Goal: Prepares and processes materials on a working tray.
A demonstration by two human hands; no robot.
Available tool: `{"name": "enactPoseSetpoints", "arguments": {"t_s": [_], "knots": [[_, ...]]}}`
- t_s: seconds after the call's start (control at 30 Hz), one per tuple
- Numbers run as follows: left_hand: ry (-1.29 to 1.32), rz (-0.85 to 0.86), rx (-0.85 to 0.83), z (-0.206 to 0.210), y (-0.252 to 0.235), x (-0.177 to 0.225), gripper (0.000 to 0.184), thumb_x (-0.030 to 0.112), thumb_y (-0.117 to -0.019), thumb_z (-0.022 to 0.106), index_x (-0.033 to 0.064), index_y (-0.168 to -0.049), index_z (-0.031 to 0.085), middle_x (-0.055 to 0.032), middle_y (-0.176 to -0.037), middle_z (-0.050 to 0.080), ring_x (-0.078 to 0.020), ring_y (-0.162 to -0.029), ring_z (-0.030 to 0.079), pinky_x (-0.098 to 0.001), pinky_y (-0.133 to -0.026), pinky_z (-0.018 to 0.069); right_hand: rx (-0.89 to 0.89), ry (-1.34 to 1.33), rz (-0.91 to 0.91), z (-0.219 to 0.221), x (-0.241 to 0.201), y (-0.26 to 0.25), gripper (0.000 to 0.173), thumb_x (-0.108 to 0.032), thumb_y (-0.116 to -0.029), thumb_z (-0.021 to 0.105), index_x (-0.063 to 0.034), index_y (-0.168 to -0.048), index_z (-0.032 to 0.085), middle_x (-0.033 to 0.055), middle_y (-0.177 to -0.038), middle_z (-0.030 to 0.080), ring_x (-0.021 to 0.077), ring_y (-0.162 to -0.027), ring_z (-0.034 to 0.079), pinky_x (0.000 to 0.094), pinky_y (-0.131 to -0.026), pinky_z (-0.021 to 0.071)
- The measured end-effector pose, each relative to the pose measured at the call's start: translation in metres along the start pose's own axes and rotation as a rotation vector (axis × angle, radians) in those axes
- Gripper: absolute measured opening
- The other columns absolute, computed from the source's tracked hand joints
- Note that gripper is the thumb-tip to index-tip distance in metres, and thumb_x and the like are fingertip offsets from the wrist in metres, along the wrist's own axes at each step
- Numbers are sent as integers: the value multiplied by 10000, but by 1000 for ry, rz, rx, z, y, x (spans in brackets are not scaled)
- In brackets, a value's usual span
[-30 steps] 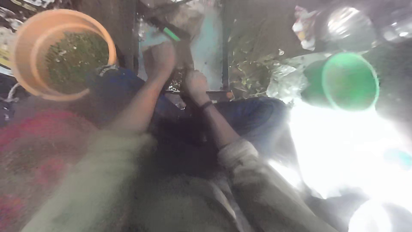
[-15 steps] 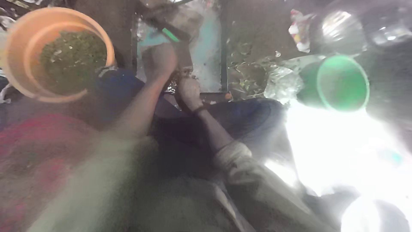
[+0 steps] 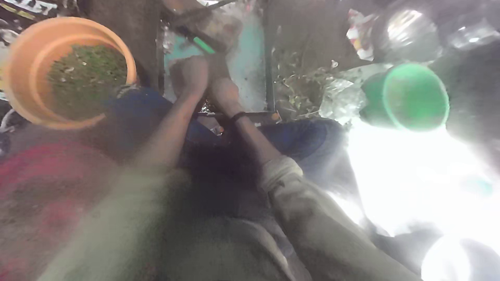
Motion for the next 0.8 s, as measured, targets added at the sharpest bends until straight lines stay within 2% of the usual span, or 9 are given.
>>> {"name": "enactPoseSetpoints", "arguments": {"t_s": [0.1,0.17,0.27,0.37,0.47,0.57,0.7,0.73,0.8], "knots": [[27,-8,-4,0,-1,-2,217,134,-1012,570,-5,-1082,721,-260,-1149,708,-476,-1071,688,-666,-835,554,17,2,-15,2,-4,-13,360,-327,-1003,576,-55,-1210,689,193,-1119,731,395,-1012,721,621,-770,577],[46,-2,-3,1,-2,-2,222,152,-1011,569,28,-1085,737,-247,-1161,711,-467,-1089,685,-674,-853,546,11,-2,-14,3,-4,-15,371,-359,-983,602,-58,-1176,700,189,-1108,733,394,-1007,721,625,-764,577],[75,16,12,5,-8,-1,214,144,-1000,569,10,-1055,727,-255,-1141,712,-469,-1082,686,-683,-860,538,-2,-39,-14,-1,-2,-11,329,-323,-1006,565,-46,-1102,715,185,-1123,727,377,-1045,711,605,-786,573],[53,-2,0,6,-10,-3,224,140,-1008,562,-18,-1049,714,-268,-1136,707,-475,-1074,687,-686,-852,537,46,-41,-38,0,-5,-15,358,-339,-1030,519,-63,-1166,702,171,-1136,731,366,-1049,717,590,-786,580],[58,13,16,7,-12,-4,205,128,-990,572,1,-1049,722,-259,-1126,714,-475,-1062,692,-682,-839,545,64,-25,-30,4,-4,-21,373,-368,-1010,543,-65,-1151,709,173,-1114,737,373,-1022,724,596,-762,586],[69,50,2,7,-12,-2,210,124,-970,606,55,-1103,752,-235,-1173,720,-457,-1105,690,-680,-880,542,21,0,-24,15,5,-8,430,-330,-1038,527,-106,-1397,602,201,-1124,734,417,-1027,720,619,-785,584],[70,48,-20,7,-15,-4,203,177,-966,644,72,-1099,757,-233,-1180,719,-463,-1102,688,-702,-881,539,-29,17,1,34,23,35,570,-236,-935,652,-115,-1477,526,201,-1046,738,417,-960,730,610,-745,586],[71,48,-21,8,-15,-5,205,185,-966,644,83,-1101,760,-224,-1189,719,-451,-1110,689,-695,-887,540,-53,17,14,37,29,43,533,-223,-896,681,-90,-1401,579,205,-1045,730,414,-963,726,610,-737,585],[91,56,-11,13,-16,-8,217,218,-968,653,108,-1120,762,-197,-1235,711,-427,-1159,674,-685,-934,530,-87,-17,54,34,36,53,358,-230,-899,703,-46,-1205,677,220,-1068,722,422,-988,717,631,-749,574]]}}
Point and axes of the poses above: each hand's wrist, its own y-axis away from the middle knuckle, its own z-axis out of the palm, x = y × z, the point moved 8 cm from there along -y, towards the middle knuckle
